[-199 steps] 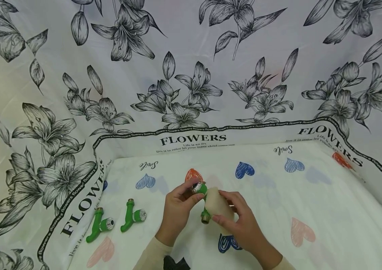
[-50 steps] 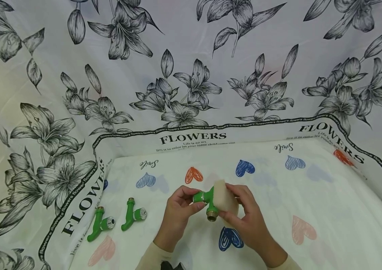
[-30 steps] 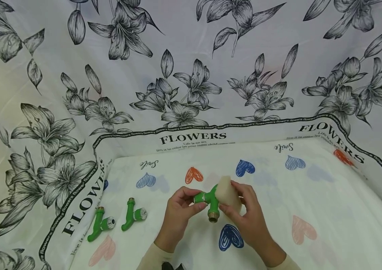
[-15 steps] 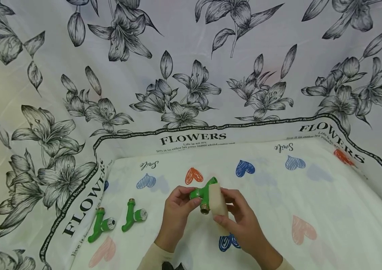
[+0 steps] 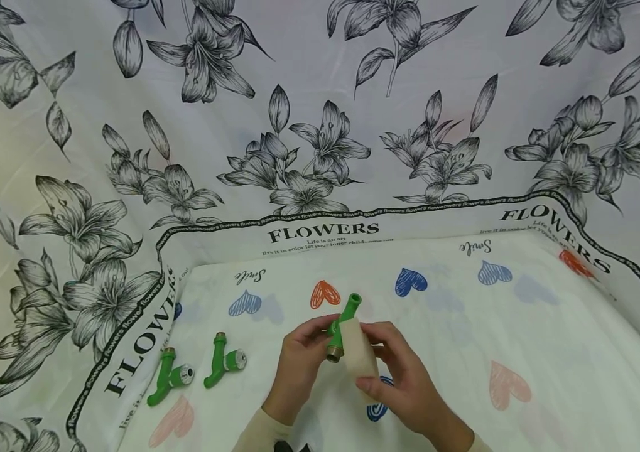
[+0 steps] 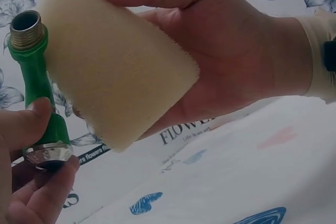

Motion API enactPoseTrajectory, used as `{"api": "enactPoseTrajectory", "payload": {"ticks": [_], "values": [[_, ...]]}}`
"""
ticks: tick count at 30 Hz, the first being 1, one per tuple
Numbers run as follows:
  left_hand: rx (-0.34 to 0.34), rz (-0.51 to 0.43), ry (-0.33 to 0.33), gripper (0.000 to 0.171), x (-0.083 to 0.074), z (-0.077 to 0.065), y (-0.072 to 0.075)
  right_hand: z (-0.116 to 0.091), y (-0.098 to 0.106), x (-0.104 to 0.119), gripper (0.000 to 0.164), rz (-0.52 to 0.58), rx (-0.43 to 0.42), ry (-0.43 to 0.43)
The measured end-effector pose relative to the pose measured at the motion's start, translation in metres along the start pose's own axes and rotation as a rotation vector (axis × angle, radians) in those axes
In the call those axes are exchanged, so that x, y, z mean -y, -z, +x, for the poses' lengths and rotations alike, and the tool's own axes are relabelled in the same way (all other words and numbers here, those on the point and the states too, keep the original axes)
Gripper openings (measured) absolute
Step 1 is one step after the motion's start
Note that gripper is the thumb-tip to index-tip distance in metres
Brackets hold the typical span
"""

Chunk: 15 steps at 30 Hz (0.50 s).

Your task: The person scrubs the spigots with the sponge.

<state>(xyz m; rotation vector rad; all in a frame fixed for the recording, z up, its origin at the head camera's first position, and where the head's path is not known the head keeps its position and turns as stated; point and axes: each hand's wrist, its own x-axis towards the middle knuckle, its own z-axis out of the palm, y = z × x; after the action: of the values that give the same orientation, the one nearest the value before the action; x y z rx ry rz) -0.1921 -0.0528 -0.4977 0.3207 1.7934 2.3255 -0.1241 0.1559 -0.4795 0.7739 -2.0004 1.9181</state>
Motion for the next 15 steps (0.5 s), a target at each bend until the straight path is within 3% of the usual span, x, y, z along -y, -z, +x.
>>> {"api": "enactPoseTrajectory", "payload": {"ticks": [9,15], "values": [[0.045,0.026,0.001,0.034,-0.004,-0.006,-0.009,0.002,-0.001,-0.007,0.075,-0.157,-0.135,-0.035],[0.126,0.029,-0.056,0.034,-0.006,-0.009,-0.011,0.005,0.003,-0.014,0.071,-0.214,-0.219,-0.116]]}}
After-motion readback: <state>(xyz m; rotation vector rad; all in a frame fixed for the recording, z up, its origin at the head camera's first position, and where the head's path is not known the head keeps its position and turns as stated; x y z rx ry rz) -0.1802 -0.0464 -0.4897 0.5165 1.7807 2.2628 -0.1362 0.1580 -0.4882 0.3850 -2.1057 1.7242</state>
